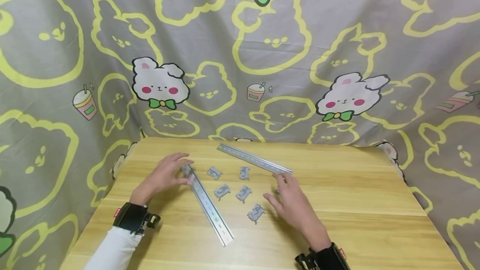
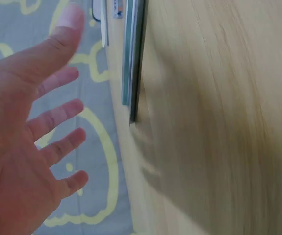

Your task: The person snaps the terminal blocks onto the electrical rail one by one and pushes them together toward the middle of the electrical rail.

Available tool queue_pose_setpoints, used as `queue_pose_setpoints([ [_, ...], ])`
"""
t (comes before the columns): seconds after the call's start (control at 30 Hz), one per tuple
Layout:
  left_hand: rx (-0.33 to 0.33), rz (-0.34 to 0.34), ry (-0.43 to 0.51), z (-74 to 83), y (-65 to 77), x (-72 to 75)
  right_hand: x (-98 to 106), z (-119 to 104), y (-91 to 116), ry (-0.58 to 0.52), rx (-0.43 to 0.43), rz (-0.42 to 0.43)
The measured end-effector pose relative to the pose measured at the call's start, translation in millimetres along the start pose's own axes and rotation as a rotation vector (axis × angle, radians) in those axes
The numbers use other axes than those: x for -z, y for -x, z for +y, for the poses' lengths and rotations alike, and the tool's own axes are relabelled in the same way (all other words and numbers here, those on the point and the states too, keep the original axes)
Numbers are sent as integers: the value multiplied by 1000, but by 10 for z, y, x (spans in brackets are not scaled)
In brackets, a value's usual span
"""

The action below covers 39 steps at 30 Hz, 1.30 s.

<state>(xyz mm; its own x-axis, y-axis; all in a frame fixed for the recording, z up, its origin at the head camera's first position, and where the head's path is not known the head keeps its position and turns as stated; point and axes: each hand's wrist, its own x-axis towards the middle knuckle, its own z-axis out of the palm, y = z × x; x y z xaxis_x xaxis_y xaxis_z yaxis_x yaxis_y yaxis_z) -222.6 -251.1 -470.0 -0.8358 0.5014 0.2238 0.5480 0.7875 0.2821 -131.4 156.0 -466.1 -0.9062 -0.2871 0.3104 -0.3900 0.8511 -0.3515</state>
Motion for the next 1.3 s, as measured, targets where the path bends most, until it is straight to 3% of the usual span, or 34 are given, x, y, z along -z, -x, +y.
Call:
queue_pose_setpoints([
  [0.17,-27,-38,67,34,-45,-54,-143,-302,-30,-22,-1,-32],
  [0.4,9,-127,71,56,-73,-74,-312,-652,-56,-101,-30,-138],
  [0.73,2,-139,163,-9,-127,-165,-542,-1046,55,-129,18,-208],
  [1.03,-20,-141,256,-61,-132,-202,-670,-1213,101,-94,32,-238],
  [1.3,20,-165,288,-69,-139,-232,-702,-1289,138,-46,65,-253],
])
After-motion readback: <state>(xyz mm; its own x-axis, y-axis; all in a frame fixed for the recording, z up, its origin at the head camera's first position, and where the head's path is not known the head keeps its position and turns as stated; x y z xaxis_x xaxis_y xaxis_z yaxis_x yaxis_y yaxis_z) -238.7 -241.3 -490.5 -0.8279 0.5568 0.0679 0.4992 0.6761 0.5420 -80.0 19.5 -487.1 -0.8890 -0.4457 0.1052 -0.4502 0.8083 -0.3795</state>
